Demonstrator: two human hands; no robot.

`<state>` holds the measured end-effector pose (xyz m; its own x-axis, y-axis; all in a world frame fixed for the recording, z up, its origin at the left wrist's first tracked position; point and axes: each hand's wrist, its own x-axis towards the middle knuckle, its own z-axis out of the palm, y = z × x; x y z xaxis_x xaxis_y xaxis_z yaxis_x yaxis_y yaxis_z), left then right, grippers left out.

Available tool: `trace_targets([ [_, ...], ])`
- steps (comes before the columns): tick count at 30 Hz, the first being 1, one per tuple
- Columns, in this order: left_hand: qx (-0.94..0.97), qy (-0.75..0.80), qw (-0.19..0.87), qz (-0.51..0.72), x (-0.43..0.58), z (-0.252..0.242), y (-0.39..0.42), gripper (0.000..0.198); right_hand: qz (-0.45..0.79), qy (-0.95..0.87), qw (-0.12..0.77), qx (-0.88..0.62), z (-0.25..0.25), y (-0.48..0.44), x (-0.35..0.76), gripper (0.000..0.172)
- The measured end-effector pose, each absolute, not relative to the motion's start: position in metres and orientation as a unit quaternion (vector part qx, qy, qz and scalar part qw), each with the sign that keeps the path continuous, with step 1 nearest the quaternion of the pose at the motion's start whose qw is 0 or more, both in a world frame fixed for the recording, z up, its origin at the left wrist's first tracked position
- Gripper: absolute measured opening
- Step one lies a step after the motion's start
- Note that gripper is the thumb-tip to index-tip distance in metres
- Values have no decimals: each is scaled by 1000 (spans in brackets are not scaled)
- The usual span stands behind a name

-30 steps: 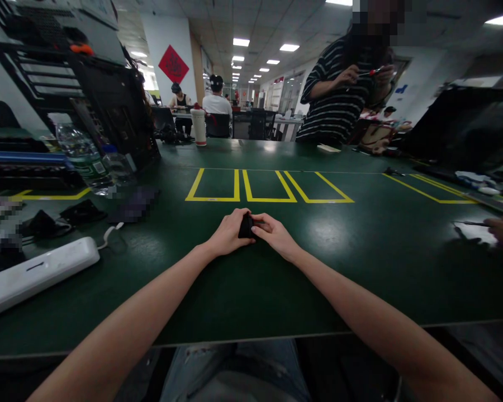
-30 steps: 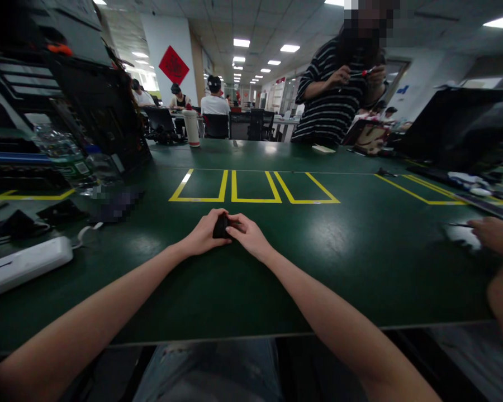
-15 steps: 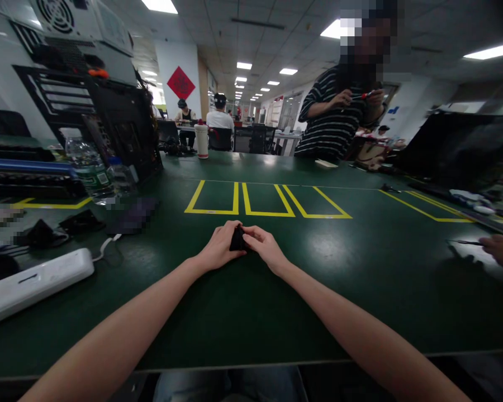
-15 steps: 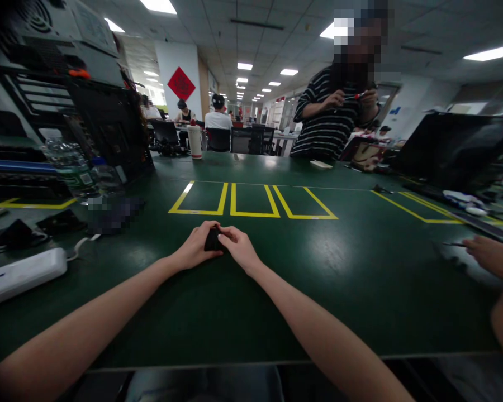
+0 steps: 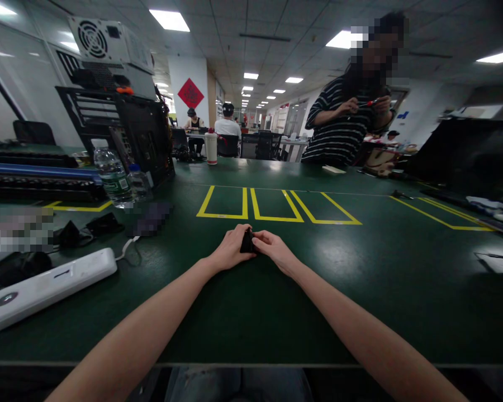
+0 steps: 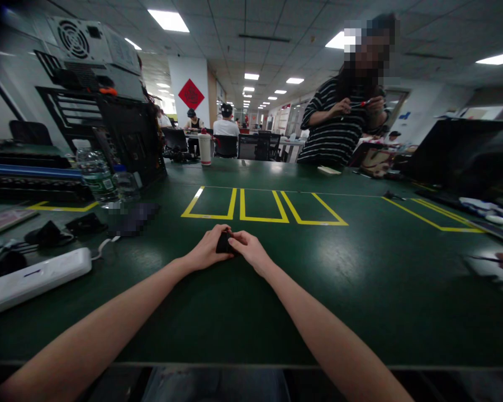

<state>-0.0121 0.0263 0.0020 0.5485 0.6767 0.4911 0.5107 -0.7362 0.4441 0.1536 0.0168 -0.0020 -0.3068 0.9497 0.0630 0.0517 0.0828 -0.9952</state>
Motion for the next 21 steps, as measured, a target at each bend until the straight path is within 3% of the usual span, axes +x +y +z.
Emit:
trace_targets([
  [7,870,340,125,333,-12,0,27,60,547,-623,439,-345,9,6,153,31],
  [14,874,339,111,330,-10,-2,26,62,519,-618,449,-384,8,5,153,25],
  [21,881,328,114,320,-10,4,20,59,518,-638,405,-401,9,7,157,30],
])
